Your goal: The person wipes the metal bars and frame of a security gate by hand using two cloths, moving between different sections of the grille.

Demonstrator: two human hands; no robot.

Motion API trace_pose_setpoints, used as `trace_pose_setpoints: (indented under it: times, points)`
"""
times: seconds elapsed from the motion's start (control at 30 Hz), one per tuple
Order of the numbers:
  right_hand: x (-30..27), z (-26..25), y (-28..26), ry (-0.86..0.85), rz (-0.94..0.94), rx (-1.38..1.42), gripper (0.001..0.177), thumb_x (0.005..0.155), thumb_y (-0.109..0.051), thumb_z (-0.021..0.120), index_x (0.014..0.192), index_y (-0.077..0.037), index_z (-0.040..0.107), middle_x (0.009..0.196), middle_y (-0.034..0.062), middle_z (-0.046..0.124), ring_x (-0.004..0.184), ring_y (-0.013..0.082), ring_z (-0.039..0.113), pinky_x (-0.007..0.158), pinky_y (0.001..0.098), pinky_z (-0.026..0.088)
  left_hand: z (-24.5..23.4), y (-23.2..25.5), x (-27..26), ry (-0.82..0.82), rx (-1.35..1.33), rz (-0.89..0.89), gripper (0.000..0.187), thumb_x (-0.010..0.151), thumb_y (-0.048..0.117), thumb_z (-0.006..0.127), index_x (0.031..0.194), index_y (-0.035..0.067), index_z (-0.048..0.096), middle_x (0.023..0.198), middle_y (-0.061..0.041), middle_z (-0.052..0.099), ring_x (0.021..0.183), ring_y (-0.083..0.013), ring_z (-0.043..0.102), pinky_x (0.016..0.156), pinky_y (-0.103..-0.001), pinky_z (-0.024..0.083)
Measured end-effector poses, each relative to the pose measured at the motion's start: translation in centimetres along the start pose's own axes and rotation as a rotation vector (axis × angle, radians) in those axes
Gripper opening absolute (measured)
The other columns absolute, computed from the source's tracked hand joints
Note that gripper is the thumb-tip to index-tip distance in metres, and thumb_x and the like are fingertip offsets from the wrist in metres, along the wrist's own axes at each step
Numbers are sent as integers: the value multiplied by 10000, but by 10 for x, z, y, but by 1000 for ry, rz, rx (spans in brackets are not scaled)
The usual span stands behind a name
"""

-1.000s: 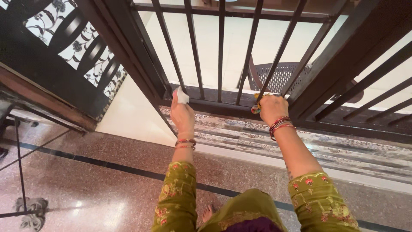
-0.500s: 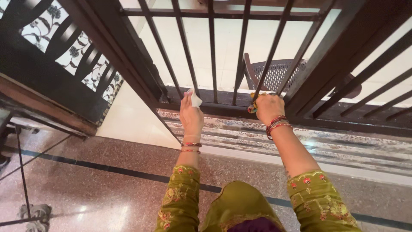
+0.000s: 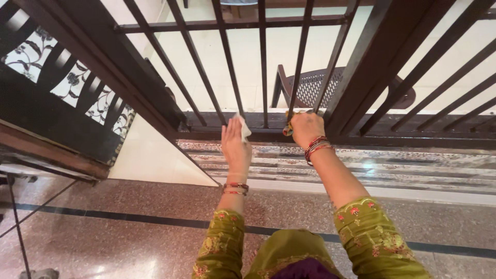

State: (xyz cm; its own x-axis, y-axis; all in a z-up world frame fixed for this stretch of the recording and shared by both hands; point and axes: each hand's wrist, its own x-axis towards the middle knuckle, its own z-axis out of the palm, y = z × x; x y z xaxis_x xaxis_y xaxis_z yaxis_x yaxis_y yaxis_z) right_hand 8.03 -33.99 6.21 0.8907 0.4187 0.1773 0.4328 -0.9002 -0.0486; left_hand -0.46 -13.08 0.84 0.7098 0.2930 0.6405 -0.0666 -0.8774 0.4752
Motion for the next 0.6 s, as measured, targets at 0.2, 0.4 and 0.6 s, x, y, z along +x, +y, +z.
trace_pose_setpoints:
  times: [0.2, 0.4, 0.6]
  points:
    - [2, -1, -1, 18, 5, 53, 79, 826, -177, 734, 839, -125, 791, 852, 142, 751, 833, 336, 750, 729, 448, 599, 1, -8, 4, -82, 59, 75, 615, 770, -115, 614, 1381, -51, 585, 1480, -173, 575, 1448, -337, 449, 1212, -479, 344]
    - [-2, 3, -2, 24, 2, 40, 70, 821, -166, 741, 840, -117, 787, 845, 126, 755, 837, 315, 755, 731, 432, 602, 3, -1, -24, -132, -64, -115, 624, 737, -98, 696, 1350, -11, 617, 1455, -202, 576, 1329, -355, 549, 1111, -412, 470]
    - [-1, 0, -3, 35, -10, 77, 97, 810, -121, 698, 840, -106, 789, 847, 147, 753, 839, 341, 748, 744, 455, 597, 13, 25, -33, -20, -116, 103, 702, 715, -114, 729, 1396, -9, 598, 1442, -182, 616, 1349, -333, 587, 1160, -405, 460]
